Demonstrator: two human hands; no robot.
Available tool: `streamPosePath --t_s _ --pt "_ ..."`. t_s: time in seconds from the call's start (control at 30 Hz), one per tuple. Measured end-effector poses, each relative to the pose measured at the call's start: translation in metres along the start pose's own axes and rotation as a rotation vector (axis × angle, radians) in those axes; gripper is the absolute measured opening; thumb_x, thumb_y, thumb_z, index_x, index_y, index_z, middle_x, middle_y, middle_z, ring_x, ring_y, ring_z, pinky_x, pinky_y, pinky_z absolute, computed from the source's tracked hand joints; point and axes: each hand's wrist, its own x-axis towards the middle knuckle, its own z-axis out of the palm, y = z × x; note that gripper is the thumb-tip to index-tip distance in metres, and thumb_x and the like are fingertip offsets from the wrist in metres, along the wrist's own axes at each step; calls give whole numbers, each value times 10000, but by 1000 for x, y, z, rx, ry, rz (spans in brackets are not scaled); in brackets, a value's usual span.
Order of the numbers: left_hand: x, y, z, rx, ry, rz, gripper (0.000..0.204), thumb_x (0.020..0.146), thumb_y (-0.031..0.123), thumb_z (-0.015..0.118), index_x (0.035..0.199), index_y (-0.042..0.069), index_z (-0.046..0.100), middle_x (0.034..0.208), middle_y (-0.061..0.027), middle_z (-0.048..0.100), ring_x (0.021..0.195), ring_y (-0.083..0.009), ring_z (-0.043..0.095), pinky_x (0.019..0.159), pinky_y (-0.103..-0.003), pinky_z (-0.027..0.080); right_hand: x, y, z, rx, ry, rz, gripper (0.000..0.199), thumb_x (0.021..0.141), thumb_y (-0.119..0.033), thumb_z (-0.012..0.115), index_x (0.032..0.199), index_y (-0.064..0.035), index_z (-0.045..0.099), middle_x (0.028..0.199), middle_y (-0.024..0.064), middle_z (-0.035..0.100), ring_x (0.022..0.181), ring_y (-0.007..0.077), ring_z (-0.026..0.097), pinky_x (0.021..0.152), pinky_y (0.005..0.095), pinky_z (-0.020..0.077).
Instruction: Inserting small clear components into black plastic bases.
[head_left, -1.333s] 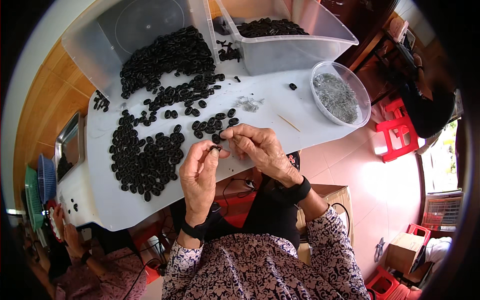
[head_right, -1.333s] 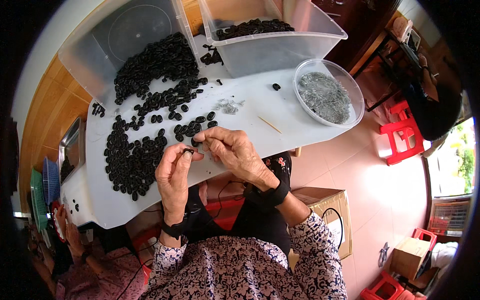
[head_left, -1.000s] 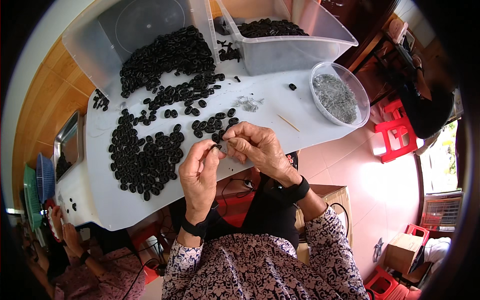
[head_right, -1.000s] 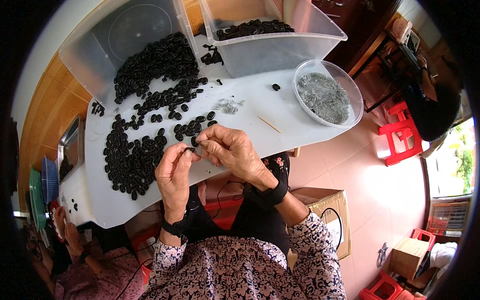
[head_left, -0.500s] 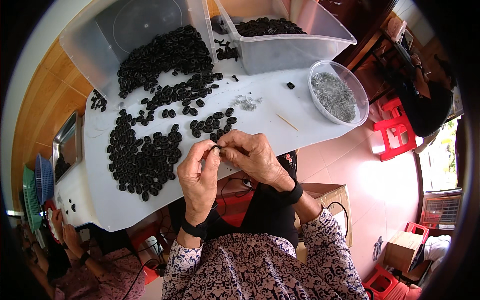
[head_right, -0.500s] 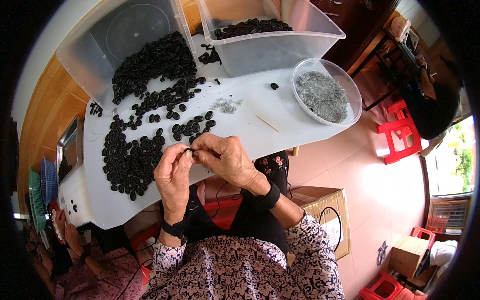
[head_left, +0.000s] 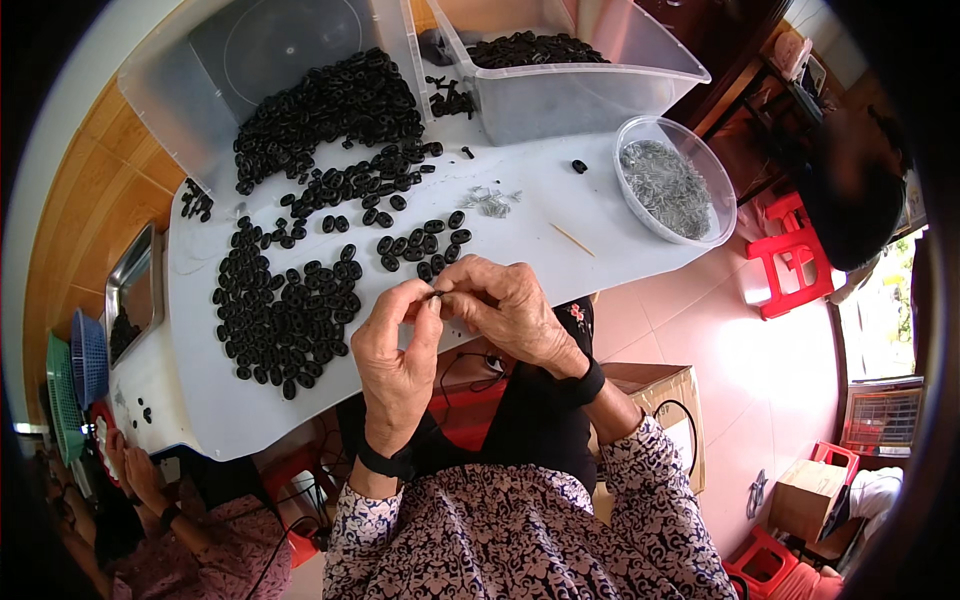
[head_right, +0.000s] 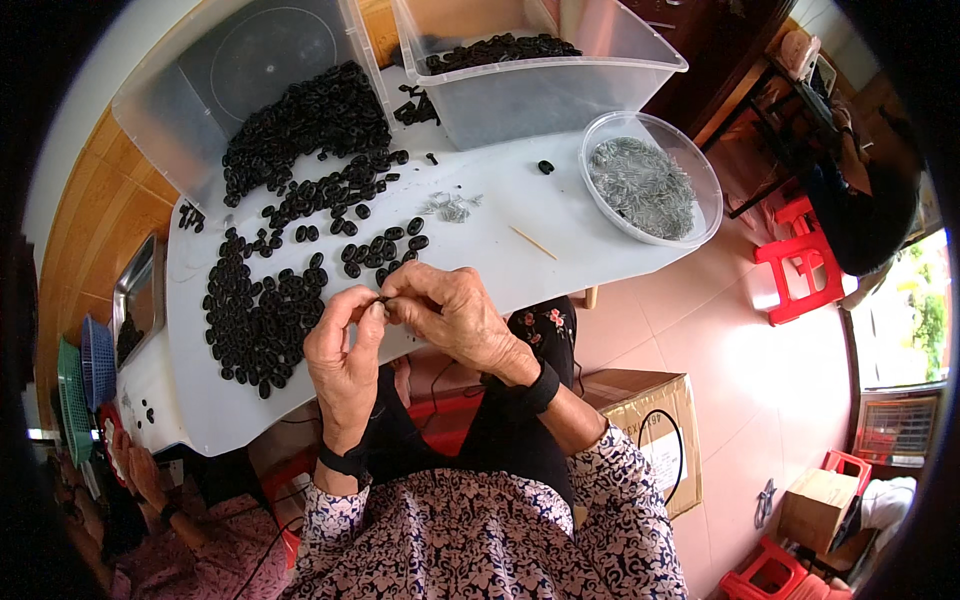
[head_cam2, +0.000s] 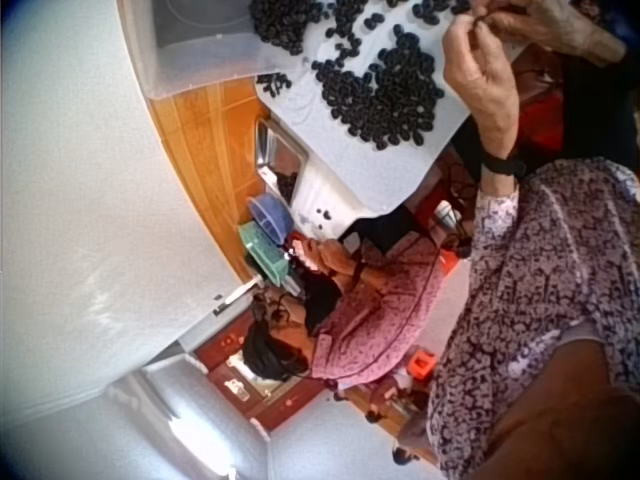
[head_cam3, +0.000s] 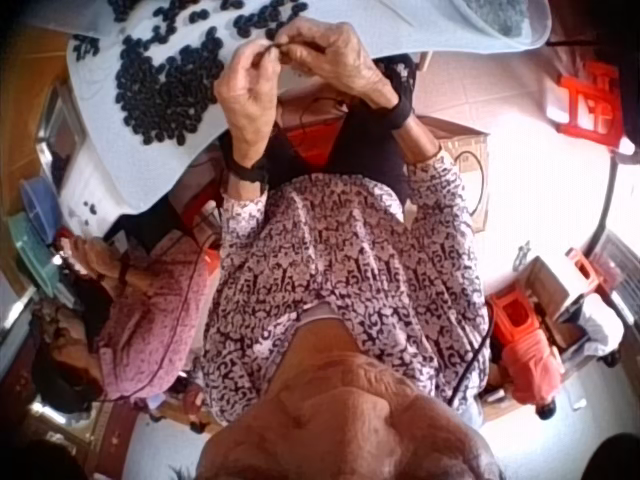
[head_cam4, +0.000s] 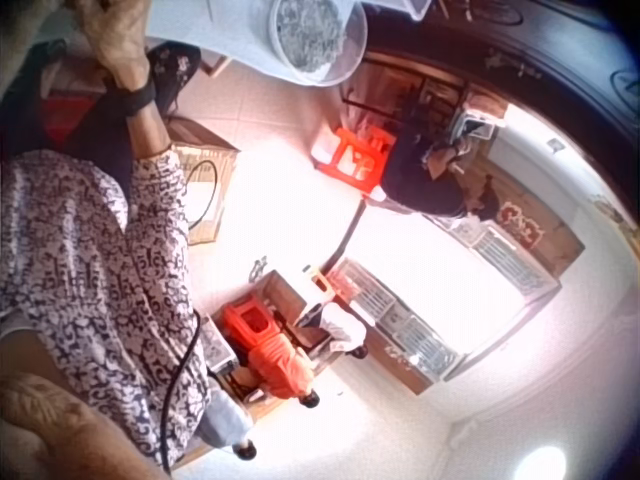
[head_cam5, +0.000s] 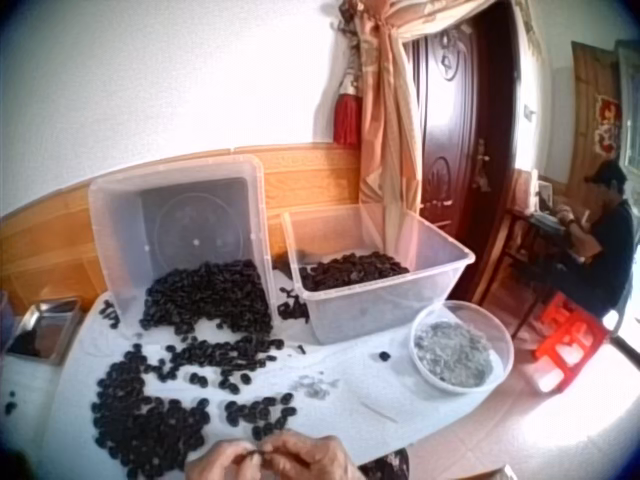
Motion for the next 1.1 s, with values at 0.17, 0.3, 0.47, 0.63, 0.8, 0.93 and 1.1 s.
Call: streamPosePath --t_s 0.17,0.3,0.47,0.63,0.8,0.93,1.1 --pt "-1 4 -10 -235 -91 -366 369 997 307 469 830 -6 571 647 -10 539 551 -52 384 487 -221 295 0 2 1 -6 8 -19 90 885 -32 606 972 -14 621 720 35 658 626 72 597 587 243 509" --pt "5 10 -14 -181 -218 -422 393 992 323 478 795 -5 570 610 8 527 541 -42 389 484 -213 297 -1 7 3 -62 15 -114 84 881 -17 599 960 -25 627 711 28 648 623 63 575 588 238 493" --pt "5 10 -17 -241 -269 -558 309 960 273 541 831 0 606 638 5 564 565 -50 446 539 -227 333 0 2 3 -135 -22 -123 90 885 -1 581 957 -29 627 693 15 624 625 47 546 586 224 478" --pt "-2 2 4 -268 -87 -409 201 960 168 556 875 -11 591 671 51 508 591 -24 399 522 -186 310 6 2 22 -66 187 -10 114 862 10 550 965 -2 598 740 125 660 627 168 640 590 289 502" --pt "-4 0 5 -308 -61 -402 178 962 151 549 929 -23 574 682 44 493 589 -27 386 515 -192 345 11 0 21 -68 157 37 123 868 10 533 977 6 591 734 124 654 641 173 644 589 291 502" --pt "-6 -4 5 -470 -28 -467 167 960 151 554 954 -13 585 705 37 528 611 -26 431 541 -187 358 11 -10 16 -31 96 128 116 909 -3 512 988 20 595 739 48 632 630 68 575 598 229 491" --pt "-5 -11 -2 -494 -23 -453 173 962 169 555 956 -2 585 737 15 549 684 -43 527 599 -196 389 16 -3 -4 -282 76 -2 121 880 12 520 971 24 599 744 92 638 636 153 616 615 278 498"
